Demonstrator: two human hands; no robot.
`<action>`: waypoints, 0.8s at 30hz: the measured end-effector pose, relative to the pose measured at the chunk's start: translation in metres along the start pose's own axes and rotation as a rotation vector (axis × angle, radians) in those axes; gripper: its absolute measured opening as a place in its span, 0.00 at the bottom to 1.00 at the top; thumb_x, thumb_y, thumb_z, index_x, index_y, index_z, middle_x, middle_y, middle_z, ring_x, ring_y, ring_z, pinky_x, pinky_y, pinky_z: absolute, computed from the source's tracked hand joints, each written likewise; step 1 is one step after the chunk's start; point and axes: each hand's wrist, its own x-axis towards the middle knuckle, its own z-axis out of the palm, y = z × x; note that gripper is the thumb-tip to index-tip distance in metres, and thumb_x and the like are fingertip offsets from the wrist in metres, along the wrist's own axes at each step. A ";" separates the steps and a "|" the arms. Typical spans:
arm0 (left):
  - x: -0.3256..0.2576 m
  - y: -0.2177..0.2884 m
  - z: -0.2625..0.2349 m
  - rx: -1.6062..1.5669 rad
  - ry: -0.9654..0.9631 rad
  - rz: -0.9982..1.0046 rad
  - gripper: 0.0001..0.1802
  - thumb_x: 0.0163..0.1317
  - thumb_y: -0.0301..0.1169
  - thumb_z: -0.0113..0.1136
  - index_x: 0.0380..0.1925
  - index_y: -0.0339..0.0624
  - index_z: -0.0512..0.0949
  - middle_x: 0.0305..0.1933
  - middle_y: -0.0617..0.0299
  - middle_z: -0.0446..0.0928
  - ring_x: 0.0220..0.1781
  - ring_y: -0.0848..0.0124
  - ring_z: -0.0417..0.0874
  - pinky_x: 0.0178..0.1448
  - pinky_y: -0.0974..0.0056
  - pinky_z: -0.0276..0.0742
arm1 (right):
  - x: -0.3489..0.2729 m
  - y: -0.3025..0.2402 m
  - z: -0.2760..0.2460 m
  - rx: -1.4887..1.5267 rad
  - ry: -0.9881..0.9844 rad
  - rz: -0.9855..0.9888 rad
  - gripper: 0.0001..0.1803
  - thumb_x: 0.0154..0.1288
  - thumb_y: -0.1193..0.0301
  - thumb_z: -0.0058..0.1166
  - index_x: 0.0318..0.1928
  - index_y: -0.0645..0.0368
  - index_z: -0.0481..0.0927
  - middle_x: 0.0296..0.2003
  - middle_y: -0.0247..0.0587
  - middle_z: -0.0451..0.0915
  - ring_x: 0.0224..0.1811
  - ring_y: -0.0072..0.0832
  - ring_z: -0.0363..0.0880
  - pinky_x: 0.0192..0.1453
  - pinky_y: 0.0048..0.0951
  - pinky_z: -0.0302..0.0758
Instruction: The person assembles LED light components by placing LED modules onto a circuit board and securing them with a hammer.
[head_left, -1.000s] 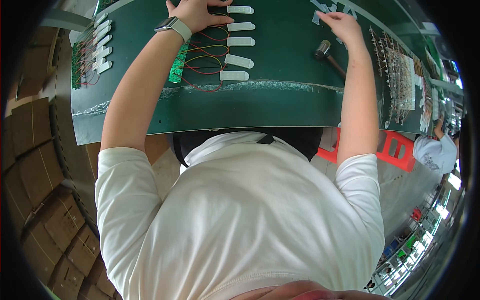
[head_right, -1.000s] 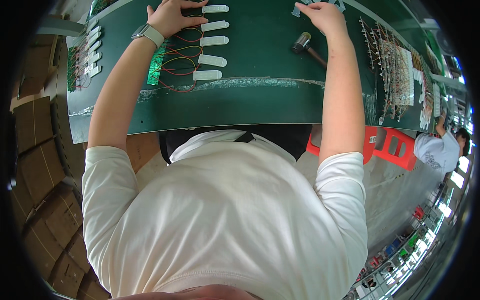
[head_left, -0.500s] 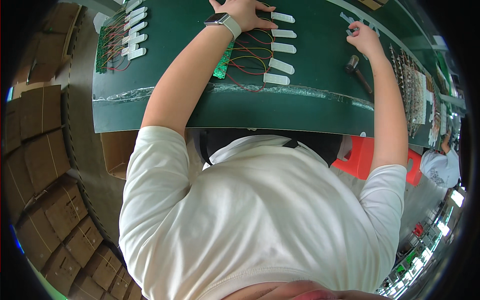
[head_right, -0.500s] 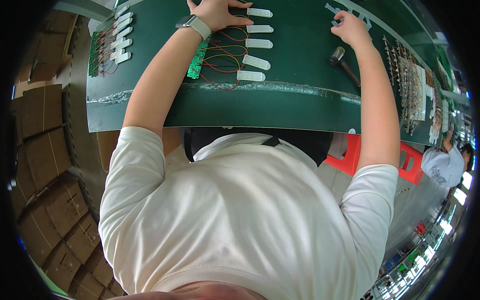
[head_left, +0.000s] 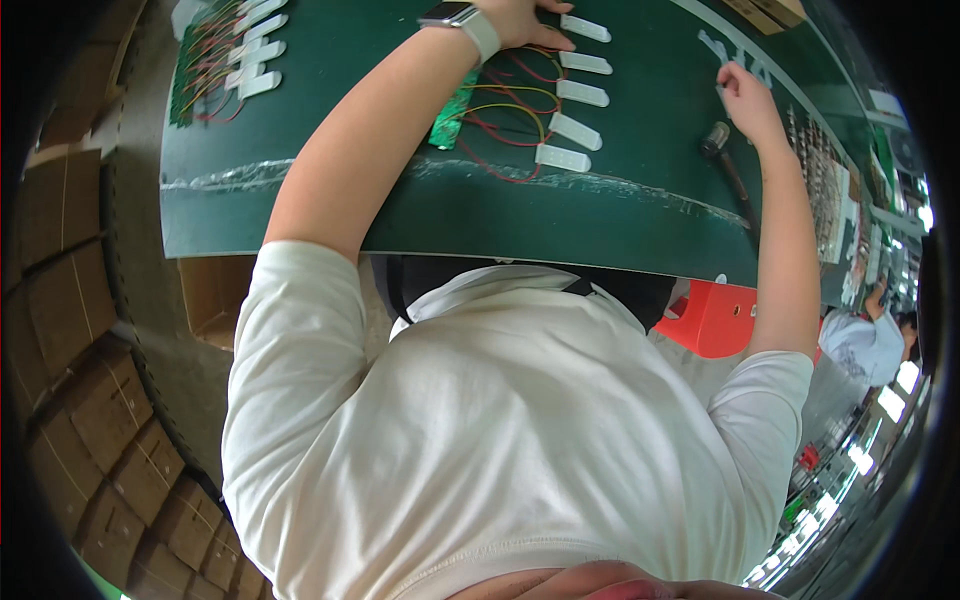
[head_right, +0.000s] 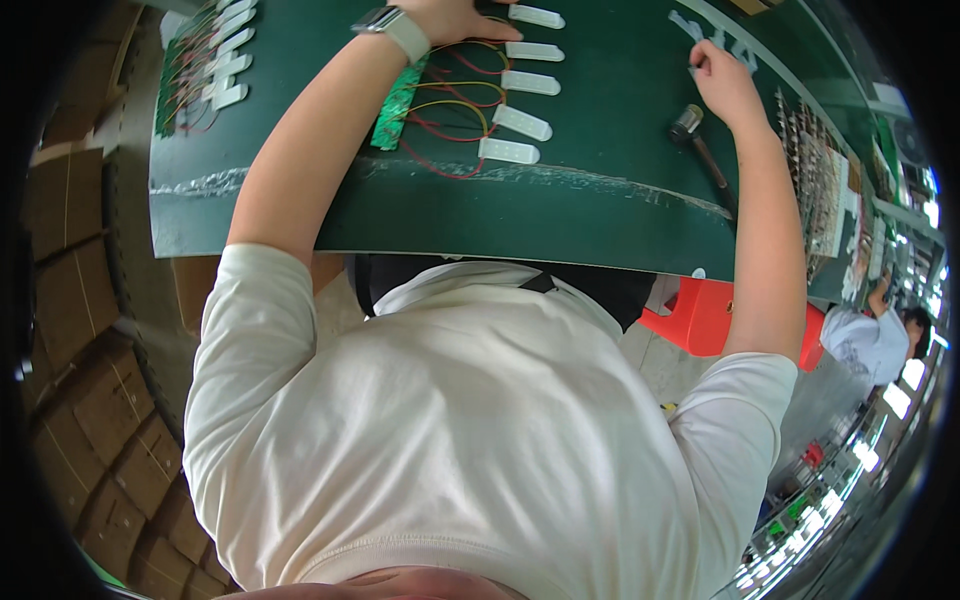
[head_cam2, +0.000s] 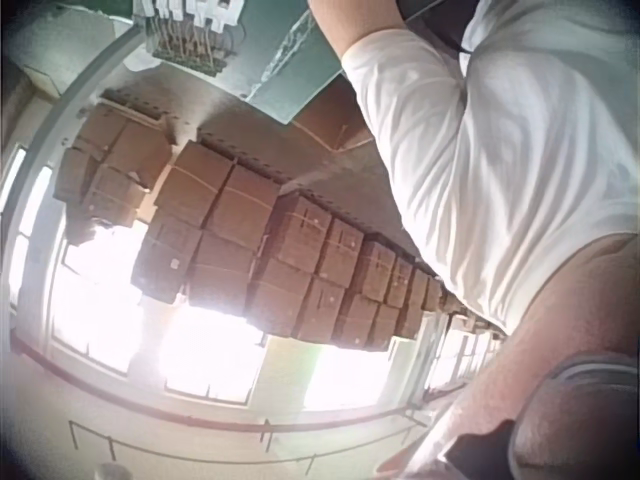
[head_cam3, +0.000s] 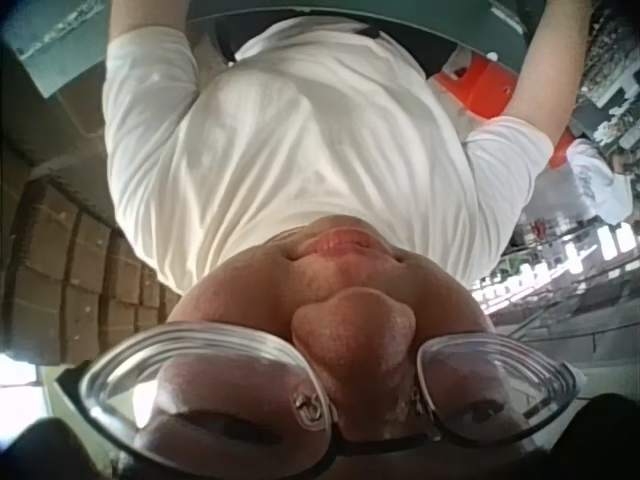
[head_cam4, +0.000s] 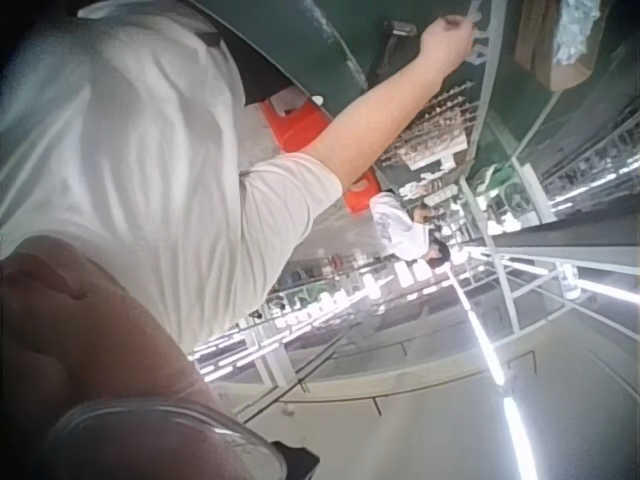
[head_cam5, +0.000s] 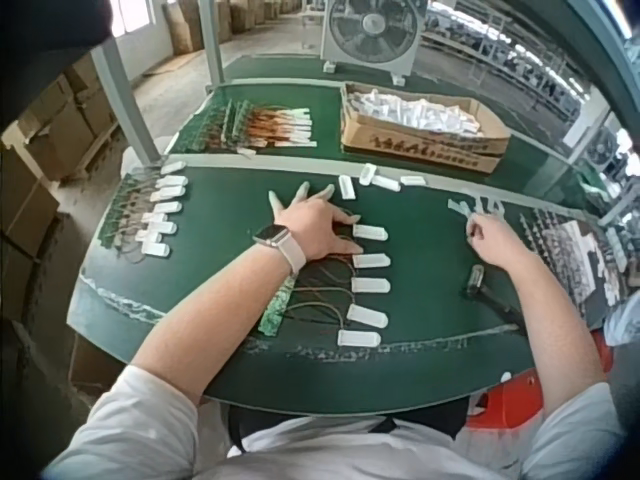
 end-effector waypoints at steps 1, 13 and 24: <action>0.003 -0.007 0.004 -0.003 -0.016 -0.019 0.35 0.52 0.62 0.74 0.63 0.75 0.83 0.85 0.56 0.55 0.86 0.42 0.48 0.78 0.18 0.31 | -0.001 0.002 0.005 0.115 -0.009 0.009 0.11 0.66 0.71 0.59 0.48 0.54 0.80 0.36 0.40 0.83 0.40 0.33 0.83 0.49 0.33 0.79; 0.011 0.005 0.005 0.090 -0.020 -0.093 0.36 0.51 0.61 0.75 0.62 0.74 0.83 0.85 0.55 0.57 0.86 0.43 0.49 0.78 0.17 0.34 | -0.021 0.020 -0.007 0.403 -0.116 -0.067 0.17 0.67 0.68 0.69 0.55 0.51 0.84 0.40 0.32 0.84 0.43 0.22 0.82 0.53 0.26 0.81; 0.003 0.002 -0.003 0.035 -0.037 -0.064 0.36 0.52 0.61 0.75 0.63 0.75 0.83 0.85 0.57 0.55 0.86 0.44 0.47 0.78 0.18 0.30 | -0.006 -0.032 -0.006 0.473 0.134 -0.106 0.13 0.70 0.72 0.63 0.54 0.50 0.88 0.38 0.29 0.85 0.38 0.17 0.80 0.50 0.21 0.77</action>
